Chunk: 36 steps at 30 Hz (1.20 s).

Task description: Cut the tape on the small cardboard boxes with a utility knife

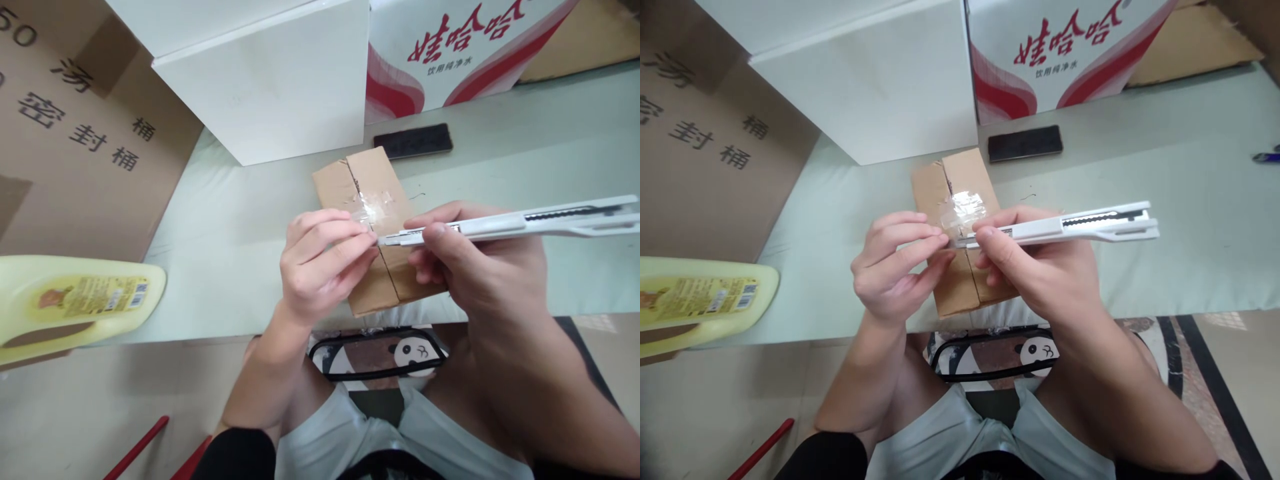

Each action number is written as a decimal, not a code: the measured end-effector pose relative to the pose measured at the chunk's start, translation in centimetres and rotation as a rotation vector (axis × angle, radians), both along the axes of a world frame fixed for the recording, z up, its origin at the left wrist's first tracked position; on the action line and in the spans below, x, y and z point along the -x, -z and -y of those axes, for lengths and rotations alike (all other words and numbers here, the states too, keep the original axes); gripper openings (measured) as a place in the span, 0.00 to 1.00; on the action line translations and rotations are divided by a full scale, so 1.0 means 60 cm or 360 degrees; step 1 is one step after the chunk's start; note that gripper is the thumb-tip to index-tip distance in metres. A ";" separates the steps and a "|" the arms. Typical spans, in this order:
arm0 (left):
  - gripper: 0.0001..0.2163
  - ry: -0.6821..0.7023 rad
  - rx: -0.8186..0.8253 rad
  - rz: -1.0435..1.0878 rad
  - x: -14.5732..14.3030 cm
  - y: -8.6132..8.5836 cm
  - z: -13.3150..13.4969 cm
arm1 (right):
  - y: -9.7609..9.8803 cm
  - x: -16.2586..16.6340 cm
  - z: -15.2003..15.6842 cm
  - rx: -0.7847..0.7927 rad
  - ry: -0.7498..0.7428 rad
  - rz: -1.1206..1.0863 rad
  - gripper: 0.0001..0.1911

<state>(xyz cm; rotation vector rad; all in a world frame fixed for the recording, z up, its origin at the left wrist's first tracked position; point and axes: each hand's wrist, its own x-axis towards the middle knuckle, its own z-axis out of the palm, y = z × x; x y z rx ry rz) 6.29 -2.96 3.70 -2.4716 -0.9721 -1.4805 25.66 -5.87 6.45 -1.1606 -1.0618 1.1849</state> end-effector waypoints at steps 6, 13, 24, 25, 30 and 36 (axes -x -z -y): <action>0.05 0.0136 0.0010 0.0140 -0.001 0.001 0.001 | -0.002 0.001 -0.001 0.0065 0.0096 0.0005 0.17; 0.10 -0.0021 0.0033 0.0416 0.020 0.003 -0.009 | 0.008 -0.008 -0.008 0.0007 0.0159 -0.0028 0.18; 0.24 0.0124 0.0312 0.1064 0.071 -0.018 -0.019 | 0.005 -0.013 -0.007 0.0077 0.0254 -0.0091 0.16; 0.22 0.0143 0.0307 0.1085 0.078 -0.022 -0.019 | 0.006 -0.013 -0.007 0.0080 0.0260 -0.0099 0.16; 0.15 0.0232 0.0520 0.0927 0.106 -0.028 -0.019 | 0.007 -0.013 -0.008 0.0131 0.0267 -0.0121 0.13; 0.19 -0.0074 0.0437 0.1022 0.102 -0.016 -0.025 | 0.008 -0.014 -0.009 0.0077 0.0266 -0.0089 0.15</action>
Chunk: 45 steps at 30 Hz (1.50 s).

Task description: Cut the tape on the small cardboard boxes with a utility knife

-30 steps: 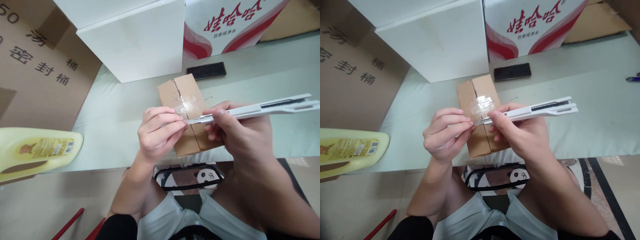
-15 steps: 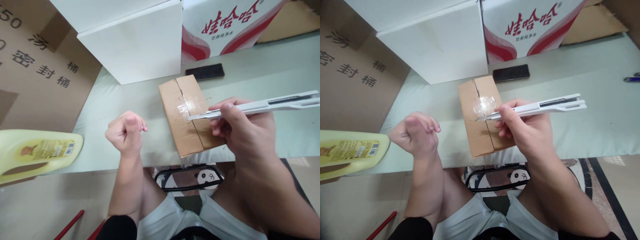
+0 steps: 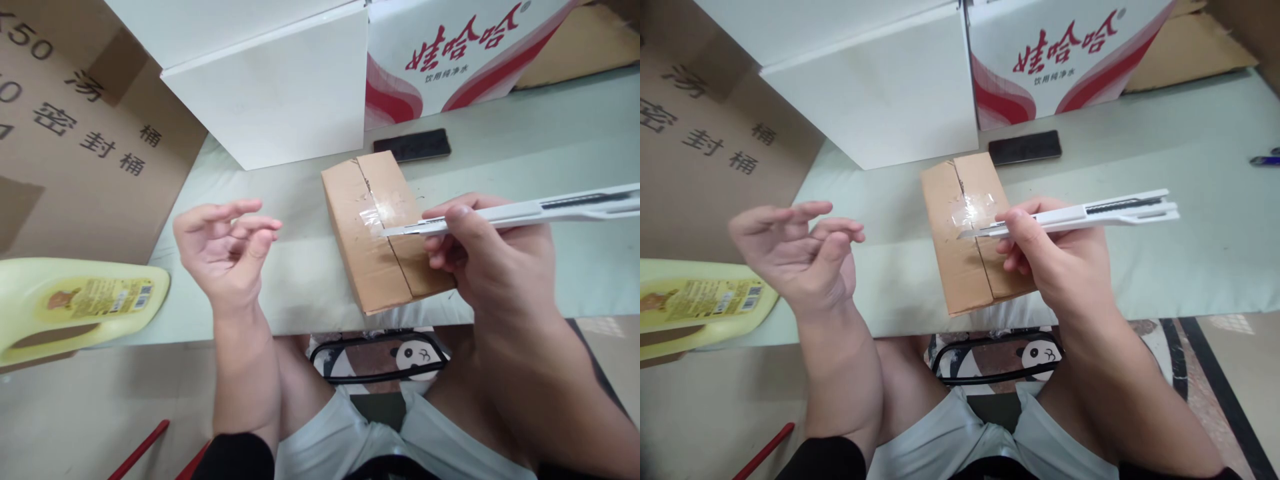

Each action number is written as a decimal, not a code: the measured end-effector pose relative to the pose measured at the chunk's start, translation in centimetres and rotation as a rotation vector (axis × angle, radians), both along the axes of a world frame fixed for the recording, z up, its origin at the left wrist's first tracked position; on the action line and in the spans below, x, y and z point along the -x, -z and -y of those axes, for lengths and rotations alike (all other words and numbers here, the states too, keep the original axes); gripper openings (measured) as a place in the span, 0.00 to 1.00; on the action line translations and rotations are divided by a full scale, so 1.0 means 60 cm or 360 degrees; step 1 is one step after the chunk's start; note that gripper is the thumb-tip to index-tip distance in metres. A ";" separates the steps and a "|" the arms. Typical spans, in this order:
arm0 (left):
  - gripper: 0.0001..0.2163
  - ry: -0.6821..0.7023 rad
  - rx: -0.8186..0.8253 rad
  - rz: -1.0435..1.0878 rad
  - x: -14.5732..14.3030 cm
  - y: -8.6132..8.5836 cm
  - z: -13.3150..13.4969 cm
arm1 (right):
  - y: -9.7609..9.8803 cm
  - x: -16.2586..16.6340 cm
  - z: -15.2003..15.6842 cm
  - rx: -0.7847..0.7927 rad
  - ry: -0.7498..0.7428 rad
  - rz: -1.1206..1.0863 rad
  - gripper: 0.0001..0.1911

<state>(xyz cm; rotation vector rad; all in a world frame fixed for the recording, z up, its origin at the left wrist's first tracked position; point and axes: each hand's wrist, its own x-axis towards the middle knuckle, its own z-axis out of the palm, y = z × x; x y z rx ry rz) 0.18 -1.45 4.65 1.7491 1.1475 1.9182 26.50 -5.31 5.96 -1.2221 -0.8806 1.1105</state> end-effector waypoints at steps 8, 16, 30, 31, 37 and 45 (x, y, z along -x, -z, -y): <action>0.05 0.0033 0.0105 -0.0096 -0.011 0.007 0.006 | 0.000 0.001 0.004 -0.0017 -0.0065 0.0062 0.13; 0.17 0.0525 0.0057 -0.1113 -0.091 0.017 0.038 | 0.008 0.004 0.003 -0.0347 -0.0079 0.0236 0.10; 0.18 0.0469 0.0445 -0.1261 -0.148 0.012 0.092 | -0.023 -0.003 0.028 -0.0228 0.0004 0.0581 0.09; 0.18 0.0451 0.0453 -0.1267 -0.153 0.012 0.095 | -0.022 -0.001 0.026 -0.0222 -0.0030 0.0639 0.08; 0.22 0.0361 0.0484 -0.1241 -0.143 0.017 0.081 | -0.013 0.002 0.018 -0.0131 -0.0081 0.0800 0.08; 0.14 0.0232 0.0439 -0.1186 -0.135 0.024 0.062 | -0.011 -0.002 0.012 -0.0157 -0.0119 0.0929 0.07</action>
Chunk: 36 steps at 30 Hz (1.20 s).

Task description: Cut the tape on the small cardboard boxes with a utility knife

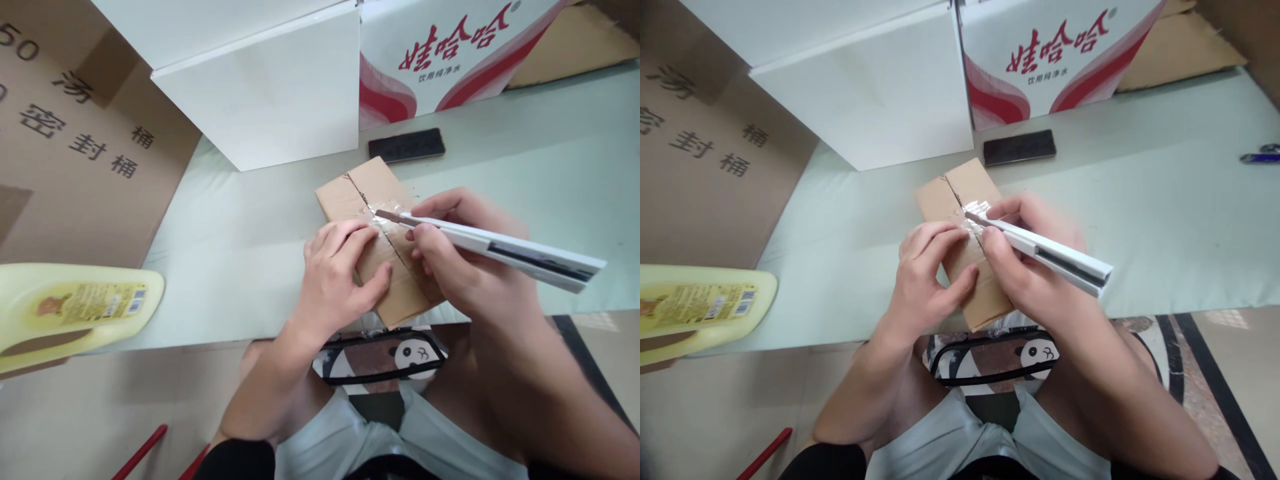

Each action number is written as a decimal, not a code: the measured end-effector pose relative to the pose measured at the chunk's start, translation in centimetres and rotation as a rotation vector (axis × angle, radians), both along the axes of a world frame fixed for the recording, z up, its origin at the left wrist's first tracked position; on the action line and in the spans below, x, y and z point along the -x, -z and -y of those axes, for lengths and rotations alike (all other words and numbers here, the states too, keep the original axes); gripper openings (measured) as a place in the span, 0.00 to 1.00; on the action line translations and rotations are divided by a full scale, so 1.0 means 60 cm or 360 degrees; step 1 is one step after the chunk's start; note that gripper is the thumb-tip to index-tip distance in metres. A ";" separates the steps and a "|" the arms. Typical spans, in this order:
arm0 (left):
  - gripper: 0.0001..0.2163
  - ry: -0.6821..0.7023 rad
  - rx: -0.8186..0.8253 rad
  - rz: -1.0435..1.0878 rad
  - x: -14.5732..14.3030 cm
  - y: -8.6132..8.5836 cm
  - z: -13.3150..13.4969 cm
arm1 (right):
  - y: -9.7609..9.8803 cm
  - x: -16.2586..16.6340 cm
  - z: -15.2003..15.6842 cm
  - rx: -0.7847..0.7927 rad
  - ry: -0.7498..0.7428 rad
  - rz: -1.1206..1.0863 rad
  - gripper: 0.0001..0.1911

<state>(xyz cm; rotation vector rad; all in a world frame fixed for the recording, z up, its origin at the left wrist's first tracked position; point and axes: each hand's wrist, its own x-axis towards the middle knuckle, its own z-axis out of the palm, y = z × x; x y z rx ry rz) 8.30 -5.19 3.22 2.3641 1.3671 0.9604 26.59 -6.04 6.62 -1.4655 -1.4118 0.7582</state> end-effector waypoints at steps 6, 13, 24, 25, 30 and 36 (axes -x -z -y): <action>0.15 -0.0003 0.0014 0.0031 -0.002 0.010 0.002 | -0.005 0.002 -0.006 -0.0048 -0.0030 0.0128 0.04; 0.14 -0.0048 0.0018 -0.0016 -0.006 0.003 0.003 | -0.006 0.006 -0.006 -0.0047 0.0018 0.0298 0.06; 0.14 -0.0067 0.0047 -0.0020 -0.008 0.003 0.003 | 0.005 0.007 -0.003 -0.0057 -0.0004 0.0415 0.07; 0.14 -0.0069 0.0045 -0.0020 -0.009 0.003 0.003 | 0.005 0.008 -0.003 -0.0062 -0.0012 0.0428 0.07; 0.13 -0.0066 0.0059 -0.0041 -0.008 0.003 0.002 | 0.003 0.010 -0.003 -0.0104 -0.0012 0.0450 0.05; 0.14 -0.0064 0.0048 -0.0031 -0.008 0.005 0.002 | 0.001 0.009 -0.003 -0.0071 -0.0014 0.0414 0.04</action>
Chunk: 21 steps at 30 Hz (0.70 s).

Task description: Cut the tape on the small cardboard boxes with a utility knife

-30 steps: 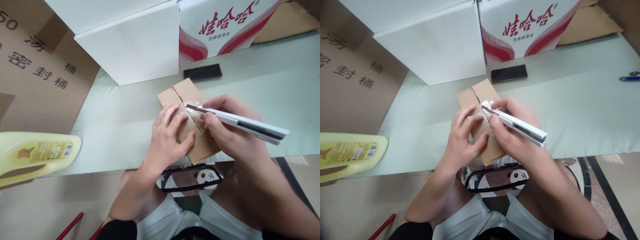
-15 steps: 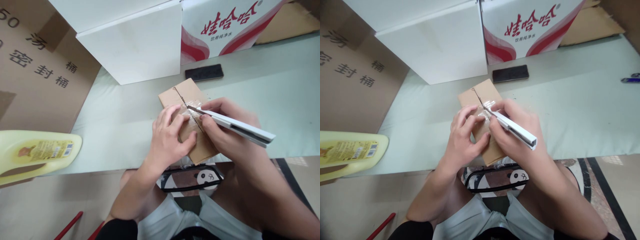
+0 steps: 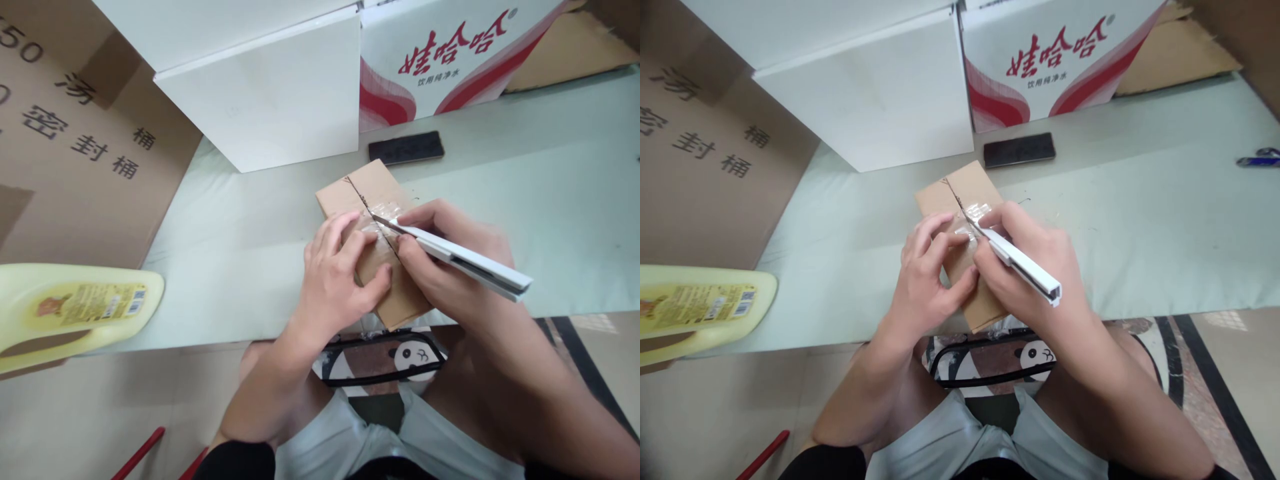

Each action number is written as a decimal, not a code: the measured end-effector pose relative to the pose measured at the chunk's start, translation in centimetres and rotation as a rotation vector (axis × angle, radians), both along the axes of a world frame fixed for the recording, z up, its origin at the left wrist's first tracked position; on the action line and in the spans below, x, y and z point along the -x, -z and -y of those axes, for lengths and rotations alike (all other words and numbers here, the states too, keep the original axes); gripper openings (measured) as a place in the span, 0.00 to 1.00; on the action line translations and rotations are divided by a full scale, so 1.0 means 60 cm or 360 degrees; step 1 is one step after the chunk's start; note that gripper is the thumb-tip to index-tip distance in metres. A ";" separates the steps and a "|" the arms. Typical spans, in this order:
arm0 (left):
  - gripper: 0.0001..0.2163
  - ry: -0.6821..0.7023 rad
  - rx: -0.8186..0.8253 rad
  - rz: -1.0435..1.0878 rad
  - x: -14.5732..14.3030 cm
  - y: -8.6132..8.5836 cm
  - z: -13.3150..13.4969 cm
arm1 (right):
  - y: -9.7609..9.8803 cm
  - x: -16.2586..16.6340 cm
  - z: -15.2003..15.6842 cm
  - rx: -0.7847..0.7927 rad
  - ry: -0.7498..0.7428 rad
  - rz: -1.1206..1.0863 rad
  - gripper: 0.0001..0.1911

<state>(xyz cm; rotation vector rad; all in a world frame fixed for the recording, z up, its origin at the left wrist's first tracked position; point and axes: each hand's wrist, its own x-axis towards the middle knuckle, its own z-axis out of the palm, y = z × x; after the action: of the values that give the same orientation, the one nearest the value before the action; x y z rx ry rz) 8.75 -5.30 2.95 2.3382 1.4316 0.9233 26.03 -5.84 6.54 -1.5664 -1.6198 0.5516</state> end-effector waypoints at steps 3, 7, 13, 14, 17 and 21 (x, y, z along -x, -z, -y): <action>0.13 -0.0002 -0.0009 0.0004 -0.001 0.001 0.000 | 0.001 0.001 -0.001 -0.0001 0.0012 0.0003 0.04; 0.14 0.0004 -0.0024 0.0013 -0.001 0.002 0.000 | 0.003 0.002 -0.002 -0.0005 0.0013 0.0026 0.05; 0.14 0.0006 -0.0022 0.0009 0.000 0.003 -0.001 | -0.001 -0.001 0.001 -0.0010 -0.0012 0.0016 0.03; 0.14 0.0005 -0.0019 0.0008 0.000 0.002 -0.001 | -0.001 -0.001 0.001 -0.0007 -0.0016 0.0008 0.03; 0.14 0.0011 -0.0011 0.0005 0.001 0.002 -0.001 | -0.001 -0.001 0.000 0.0002 -0.0028 0.0005 0.04; 0.14 0.0020 -0.0005 0.0005 0.001 0.001 -0.001 | 0.000 0.000 -0.001 -0.0036 -0.0035 0.0081 0.06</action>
<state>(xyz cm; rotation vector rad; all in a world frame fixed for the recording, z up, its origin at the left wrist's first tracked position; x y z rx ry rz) 8.69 -5.26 2.89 2.3443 1.4134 0.9257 26.01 -5.75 6.51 -1.5590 -1.6776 0.5071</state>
